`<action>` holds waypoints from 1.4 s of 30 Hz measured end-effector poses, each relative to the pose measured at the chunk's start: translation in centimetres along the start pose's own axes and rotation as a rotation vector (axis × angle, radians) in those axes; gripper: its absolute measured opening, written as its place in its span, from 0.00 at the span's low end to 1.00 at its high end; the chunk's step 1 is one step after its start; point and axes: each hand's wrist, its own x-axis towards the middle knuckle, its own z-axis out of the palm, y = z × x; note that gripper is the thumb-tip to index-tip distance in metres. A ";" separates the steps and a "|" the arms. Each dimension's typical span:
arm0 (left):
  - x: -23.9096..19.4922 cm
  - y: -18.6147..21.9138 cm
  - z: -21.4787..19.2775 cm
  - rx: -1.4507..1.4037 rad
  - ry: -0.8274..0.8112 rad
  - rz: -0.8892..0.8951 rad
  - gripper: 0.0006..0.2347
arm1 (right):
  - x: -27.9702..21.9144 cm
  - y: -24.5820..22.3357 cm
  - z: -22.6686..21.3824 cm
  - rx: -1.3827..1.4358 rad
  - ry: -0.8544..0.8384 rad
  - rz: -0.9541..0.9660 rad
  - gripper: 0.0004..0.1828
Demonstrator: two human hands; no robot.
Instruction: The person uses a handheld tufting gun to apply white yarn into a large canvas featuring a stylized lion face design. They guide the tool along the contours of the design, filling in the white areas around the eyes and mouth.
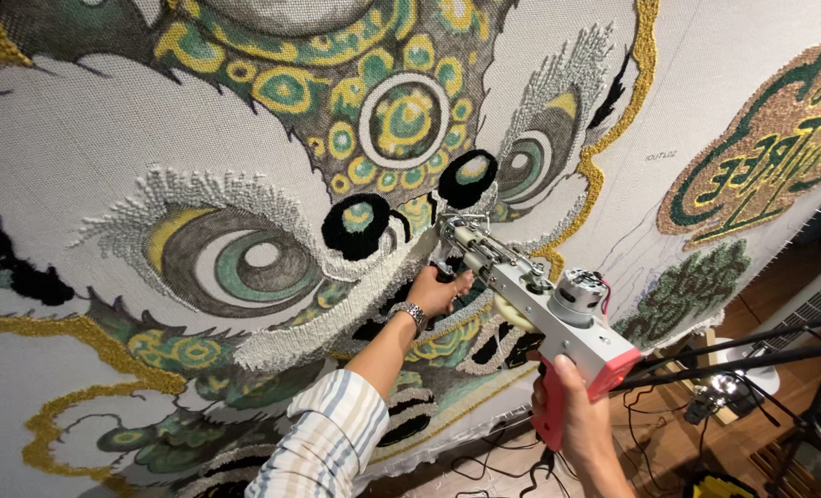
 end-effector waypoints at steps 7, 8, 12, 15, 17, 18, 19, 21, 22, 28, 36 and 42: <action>-1.8 1.2 4.8 -0.175 -0.274 0.279 0.27 | -0.5 -4.7 -4.7 0.021 0.048 0.144 0.36; -2.4 1.5 5.5 -0.149 -0.279 0.271 0.27 | -0.3 -5.4 -6.0 0.061 0.008 0.204 0.36; -5.6 2.2 8.2 -0.096 -0.320 0.238 0.24 | -0.7 -6.9 -10.3 0.091 -0.013 0.224 0.38; -8.5 3.2 9.9 -0.109 -0.320 0.280 0.22 | -1.9 -8.5 -12.1 0.070 -0.062 0.116 0.40; -9.9 3.8 11.0 -0.100 -0.280 0.265 0.21 | -3.0 -9.8 -12.8 0.051 -0.034 0.096 0.40; -10.5 4.1 11.5 -0.095 -0.261 0.259 0.20 | -3.5 -10.5 -13.1 0.042 -0.019 0.085 0.40; -10.9 4.3 11.9 -0.097 -0.251 0.289 0.20 | -3.9 -11.2 -13.4 0.045 -0.026 0.070 0.42; -11.6 4.7 12.4 -0.103 -0.233 0.347 0.20 | -4.5 -11.9 -14.1 0.051 -0.038 0.043 0.45; -11.8 4.9 12.4 -0.103 -0.238 0.364 0.21 | -4.5 -11.9 -14.5 0.117 -0.119 0.055 0.46; -13.5 4.1 11.6 -0.278 -0.208 0.254 0.20 | -3.4 -12.2 -16.2 0.386 -0.465 0.130 0.55; -15.9 4.1 11.3 -0.519 -0.225 0.280 0.14 | 0.6 -7.5 -10.2 0.075 -0.877 0.264 0.52; -15.5 5.7 9.6 -0.553 -0.143 0.387 0.10 | 3.0 2.5 -8.4 -0.786 -0.955 0.374 0.16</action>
